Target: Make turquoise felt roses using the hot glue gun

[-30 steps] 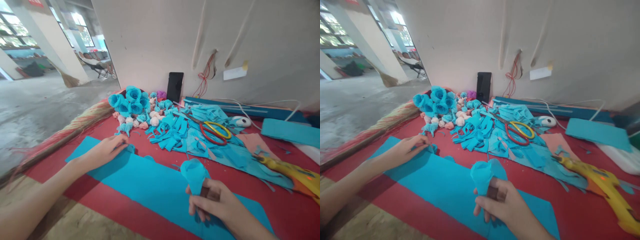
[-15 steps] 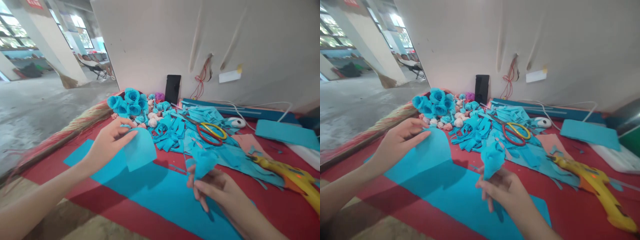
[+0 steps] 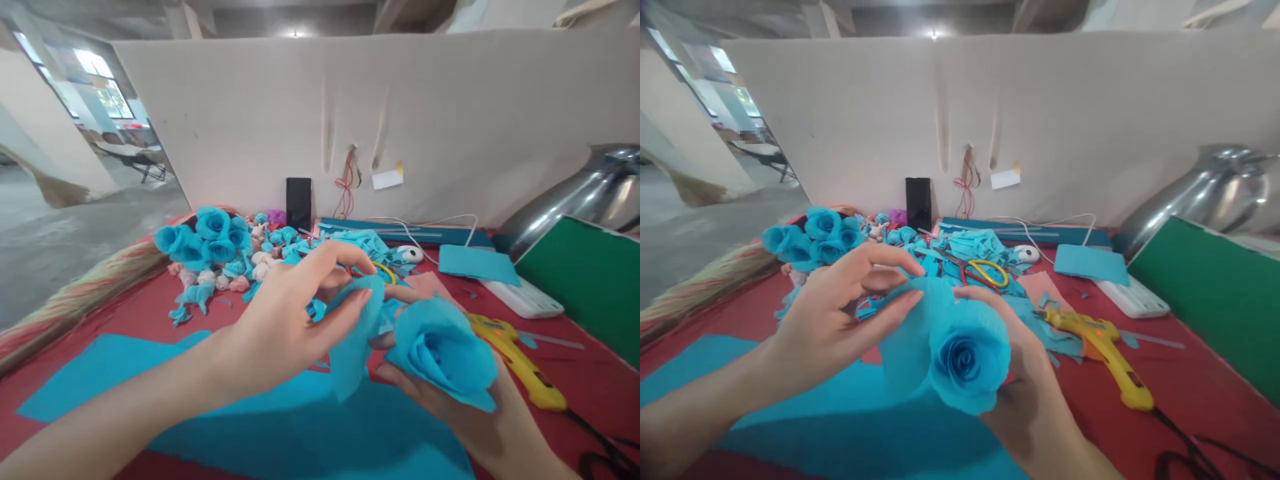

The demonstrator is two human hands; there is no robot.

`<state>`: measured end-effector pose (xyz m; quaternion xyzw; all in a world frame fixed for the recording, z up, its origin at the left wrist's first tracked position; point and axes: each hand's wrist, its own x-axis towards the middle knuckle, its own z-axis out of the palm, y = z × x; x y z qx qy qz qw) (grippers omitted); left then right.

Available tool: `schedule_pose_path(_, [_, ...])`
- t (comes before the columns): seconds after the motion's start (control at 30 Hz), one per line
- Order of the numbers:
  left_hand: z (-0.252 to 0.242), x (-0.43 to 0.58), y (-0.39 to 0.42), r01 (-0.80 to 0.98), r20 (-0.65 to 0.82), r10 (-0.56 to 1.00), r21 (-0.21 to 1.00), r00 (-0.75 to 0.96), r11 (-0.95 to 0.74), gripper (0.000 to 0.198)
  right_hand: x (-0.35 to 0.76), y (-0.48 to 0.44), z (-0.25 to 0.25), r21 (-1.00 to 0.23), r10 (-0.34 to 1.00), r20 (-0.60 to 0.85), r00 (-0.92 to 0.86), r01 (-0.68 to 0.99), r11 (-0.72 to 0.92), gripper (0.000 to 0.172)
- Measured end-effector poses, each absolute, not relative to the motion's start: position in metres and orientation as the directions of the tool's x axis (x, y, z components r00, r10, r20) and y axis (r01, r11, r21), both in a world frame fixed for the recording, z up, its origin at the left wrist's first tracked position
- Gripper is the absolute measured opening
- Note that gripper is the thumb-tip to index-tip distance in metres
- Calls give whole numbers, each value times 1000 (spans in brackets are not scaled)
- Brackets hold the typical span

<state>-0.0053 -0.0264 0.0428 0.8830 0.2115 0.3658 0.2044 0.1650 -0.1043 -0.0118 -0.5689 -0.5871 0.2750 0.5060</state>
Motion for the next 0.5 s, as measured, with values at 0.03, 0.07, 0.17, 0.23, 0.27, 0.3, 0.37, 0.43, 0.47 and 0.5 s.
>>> schedule_pose_path(0.03, [43,-1,-27,213,549,530,537,647,-816,10,165,-105,-11,-888,936,310,169,402,222,49])
schedule_pose_path(0.07, [43,3,-27,194,538,541,570,646,-799,10,165,-105,-10,-883,926,331,181,407,236,36])
schedule_pose_path(0.17, [39,13,-28,53,475,621,767,623,-639,13,164,-109,-8,-868,898,381,222,419,265,11])
schedule_pose_path(0.23, [35,17,-30,-99,398,668,893,628,-439,27,165,-112,-7,-841,869,423,257,467,271,15])
schedule_pose_path(0.27, [33,18,-33,-160,351,674,930,650,-331,33,166,-113,-6,-830,856,437,275,490,266,14])
schedule_pose_path(0.3, [31,19,-35,-196,309,660,951,685,-241,34,166,-114,-6,-823,850,442,285,506,259,13])
schedule_pose_path(0.37, [27,19,-40,-191,245,603,970,759,-153,22,168,-114,-4,-821,848,443,293,512,252,12])
schedule_pose_path(0.43, [24,18,-43,-148,220,586,974,780,-170,19,169,-113,-3,-811,831,467,302,522,266,8])
schedule_pose_path(0.47, [22,18,-43,-132,221,602,973,767,-189,22,168,-112,-3,-801,813,489,315,531,277,7])
schedule_pose_path(0.5, [20,18,-44,-133,236,634,969,736,-206,24,168,-111,-4,-791,791,513,332,540,287,10])
